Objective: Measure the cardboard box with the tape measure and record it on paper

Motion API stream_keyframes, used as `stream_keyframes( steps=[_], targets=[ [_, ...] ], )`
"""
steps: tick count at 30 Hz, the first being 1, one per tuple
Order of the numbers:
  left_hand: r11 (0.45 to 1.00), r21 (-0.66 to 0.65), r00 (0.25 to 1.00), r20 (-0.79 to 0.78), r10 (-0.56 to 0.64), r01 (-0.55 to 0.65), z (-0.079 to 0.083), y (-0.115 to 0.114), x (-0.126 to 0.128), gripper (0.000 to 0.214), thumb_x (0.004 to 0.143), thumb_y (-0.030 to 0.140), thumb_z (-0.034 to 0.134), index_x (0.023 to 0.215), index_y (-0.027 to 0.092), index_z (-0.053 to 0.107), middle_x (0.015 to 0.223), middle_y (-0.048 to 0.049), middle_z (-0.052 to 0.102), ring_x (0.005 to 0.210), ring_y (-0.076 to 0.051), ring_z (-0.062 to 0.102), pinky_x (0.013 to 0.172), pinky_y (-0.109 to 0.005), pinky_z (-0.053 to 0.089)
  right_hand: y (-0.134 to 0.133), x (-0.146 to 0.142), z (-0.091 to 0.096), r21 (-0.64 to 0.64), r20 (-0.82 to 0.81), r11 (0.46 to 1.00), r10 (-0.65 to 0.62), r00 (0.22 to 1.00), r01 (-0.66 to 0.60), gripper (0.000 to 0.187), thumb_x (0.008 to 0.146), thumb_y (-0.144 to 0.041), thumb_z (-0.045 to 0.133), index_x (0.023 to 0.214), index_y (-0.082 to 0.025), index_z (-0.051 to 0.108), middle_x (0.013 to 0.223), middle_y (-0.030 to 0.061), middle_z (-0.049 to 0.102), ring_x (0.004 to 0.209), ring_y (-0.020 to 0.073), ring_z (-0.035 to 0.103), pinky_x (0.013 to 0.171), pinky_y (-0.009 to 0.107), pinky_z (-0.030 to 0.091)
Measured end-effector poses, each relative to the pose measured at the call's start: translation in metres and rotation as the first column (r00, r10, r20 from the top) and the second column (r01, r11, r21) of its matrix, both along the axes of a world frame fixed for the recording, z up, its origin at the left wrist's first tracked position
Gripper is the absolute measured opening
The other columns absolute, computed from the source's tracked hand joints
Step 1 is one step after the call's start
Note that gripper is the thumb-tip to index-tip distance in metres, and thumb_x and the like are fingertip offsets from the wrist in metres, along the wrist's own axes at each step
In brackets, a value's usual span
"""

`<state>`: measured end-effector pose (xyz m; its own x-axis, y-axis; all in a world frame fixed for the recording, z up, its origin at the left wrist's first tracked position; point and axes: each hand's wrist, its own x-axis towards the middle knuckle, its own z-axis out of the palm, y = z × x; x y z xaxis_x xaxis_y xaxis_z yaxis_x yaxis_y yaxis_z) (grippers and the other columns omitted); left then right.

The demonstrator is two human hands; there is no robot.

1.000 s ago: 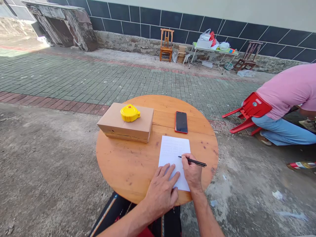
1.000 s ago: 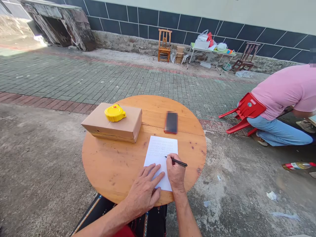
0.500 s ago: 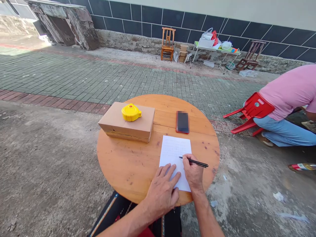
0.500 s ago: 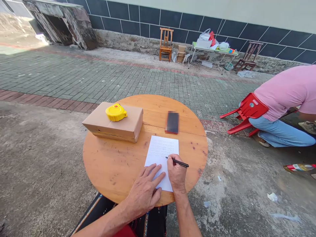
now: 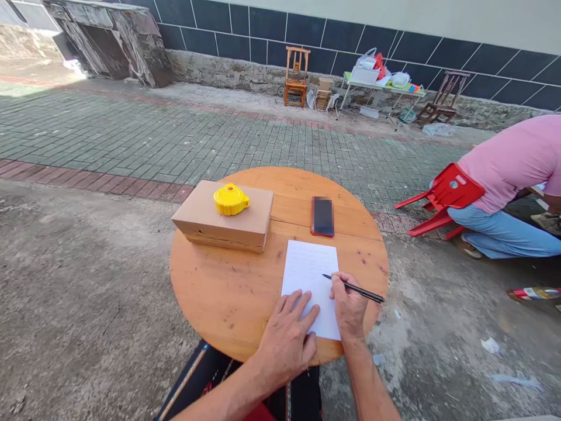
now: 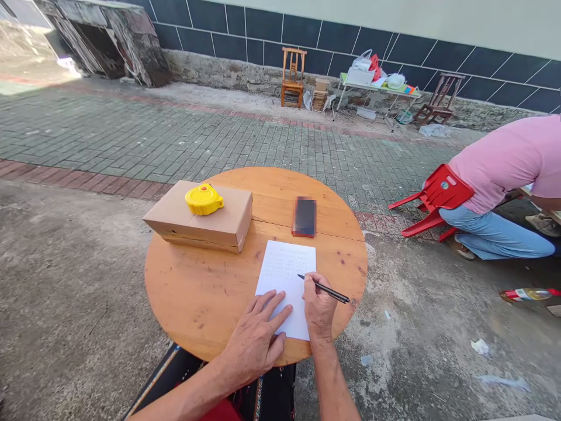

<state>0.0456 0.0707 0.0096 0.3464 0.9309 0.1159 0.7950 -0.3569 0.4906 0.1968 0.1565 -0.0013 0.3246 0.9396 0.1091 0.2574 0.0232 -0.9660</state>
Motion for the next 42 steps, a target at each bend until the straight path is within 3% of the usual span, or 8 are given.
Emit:
stream_keyframes(
  steps=[11, 19, 22, 25, 29, 32, 37, 42],
  targets=[
    [1.000, -0.024, 1.000, 0.006, -0.005, 0.006, 0.003, 0.000, 0.000, 0.050, 0.085, 0.025, 0.054, 0.135, 0.026, 0.055, 0.149, -0.0054, 0.048, 0.138, -0.031, 0.038, 0.113, -0.053, 0.034, 0.004, 0.005, -0.002, 0.023, -0.089, 0.998, -0.051, 0.995, 0.053, 0.029, 0.086, -0.044, 0.061, 0.098, -0.017, 0.064, 0.063, -0.0038, 0.060, 0.055, 0.0117, 0.055, 0.055, 0.023, 0.045],
    [1.000, 0.010, 1.000, 0.007, 0.010, -0.011, 0.000, 0.001, 0.001, 0.051, 0.084, 0.025, 0.055, 0.134, 0.027, 0.055, 0.149, -0.0052, 0.048, 0.138, -0.030, 0.039, 0.114, -0.052, 0.034, 0.000, 0.017, -0.001, 0.131, 0.295, 0.983, 0.087, 0.952, -0.131, 0.031, 0.095, -0.037, 0.051, 0.114, -0.017, 0.066, 0.103, 0.0088, 0.071, 0.087, 0.0200, 0.068, 0.080, 0.034, 0.054],
    [0.999, 0.037, 1.000, 0.008, 0.018, -0.018, -0.002, 0.000, 0.001, 0.050, 0.083, 0.025, 0.056, 0.133, 0.026, 0.057, 0.148, -0.0062, 0.049, 0.137, -0.030, 0.040, 0.114, -0.051, 0.034, -0.003, 0.035, 0.005, 0.204, 0.611, 0.931, 0.121, 0.783, -0.303, 0.030, 0.098, -0.028, 0.045, 0.119, -0.018, 0.064, 0.110, 0.0106, 0.070, 0.101, 0.0231, 0.064, 0.089, 0.037, 0.050],
    [0.997, 0.064, 0.999, 0.004, 0.050, -0.050, -0.006, -0.001, 0.002, 0.048, 0.082, 0.027, 0.057, 0.130, 0.024, 0.059, 0.146, -0.0084, 0.051, 0.136, -0.032, 0.041, 0.113, -0.051, 0.035, -0.003, 0.051, 0.012, 0.127, 0.854, 0.890, 0.126, 0.504, -0.438, 0.035, 0.096, -0.018, 0.042, 0.126, -0.016, 0.061, 0.113, 0.0123, 0.069, 0.101, 0.0256, 0.062, 0.087, 0.039, 0.049],
    [0.993, 0.087, 0.996, 0.004, 0.086, -0.086, -0.008, -0.002, 0.002, 0.048, 0.082, 0.029, 0.059, 0.130, 0.024, 0.059, 0.146, -0.0091, 0.051, 0.136, -0.033, 0.041, 0.113, -0.053, 0.034, 0.006, 0.055, 0.015, -0.049, 0.979, 0.860, 0.141, 0.145, -0.507, 0.040, 0.092, -0.007, 0.045, 0.128, -0.018, 0.061, 0.121, 0.0126, 0.067, 0.103, 0.0258, 0.062, 0.085, 0.037, 0.046],
    [0.993, 0.091, 0.997, 0.007, 0.072, -0.073, -0.007, -0.003, 0.001, 0.048, 0.083, 0.031, 0.059, 0.131, 0.024, 0.058, 0.146, -0.0088, 0.050, 0.136, -0.032, 0.041, 0.113, -0.052, 0.033, 0.013, 0.051, 0.014, -0.153, 0.985, 0.831, 0.174, -0.012, -0.534, 0.044, 0.090, -0.003, 0.046, 0.125, -0.023, 0.064, 0.124, 0.0111, 0.066, 0.104, 0.0252, 0.062, 0.083, 0.037, 0.045],
    [0.991, 0.118, 0.998, 0.010, 0.067, -0.068, -0.003, -0.004, -0.001, 0.046, 0.083, 0.033, 0.061, 0.128, 0.022, 0.060, 0.143, -0.0101, 0.052, 0.133, -0.031, 0.043, 0.113, -0.051, 0.033, 0.012, 0.054, 0.007, -0.112, 0.974, 0.838, 0.199, 0.109, -0.534, 0.051, 0.087, 0.000, 0.043, 0.126, -0.025, 0.064, 0.124, 0.0083, 0.068, 0.107, 0.0222, 0.063, 0.085, 0.034, 0.044],
    [0.975, 0.202, 0.995, 0.062, 0.076, -0.087, -0.005, -0.003, -0.002, 0.040, 0.080, 0.029, 0.064, 0.118, 0.019, 0.064, 0.138, -0.0122, 0.056, 0.131, -0.032, 0.046, 0.110, -0.052, 0.038, -0.006, 0.060, 0.005, 0.058, 0.965, 0.905, 0.057, 0.257, -0.420, 0.050, 0.087, -0.003, 0.037, 0.127, -0.017, 0.064, 0.120, 0.0114, 0.070, 0.104, 0.0231, 0.065, 0.086, 0.036, 0.047]
  ],
)
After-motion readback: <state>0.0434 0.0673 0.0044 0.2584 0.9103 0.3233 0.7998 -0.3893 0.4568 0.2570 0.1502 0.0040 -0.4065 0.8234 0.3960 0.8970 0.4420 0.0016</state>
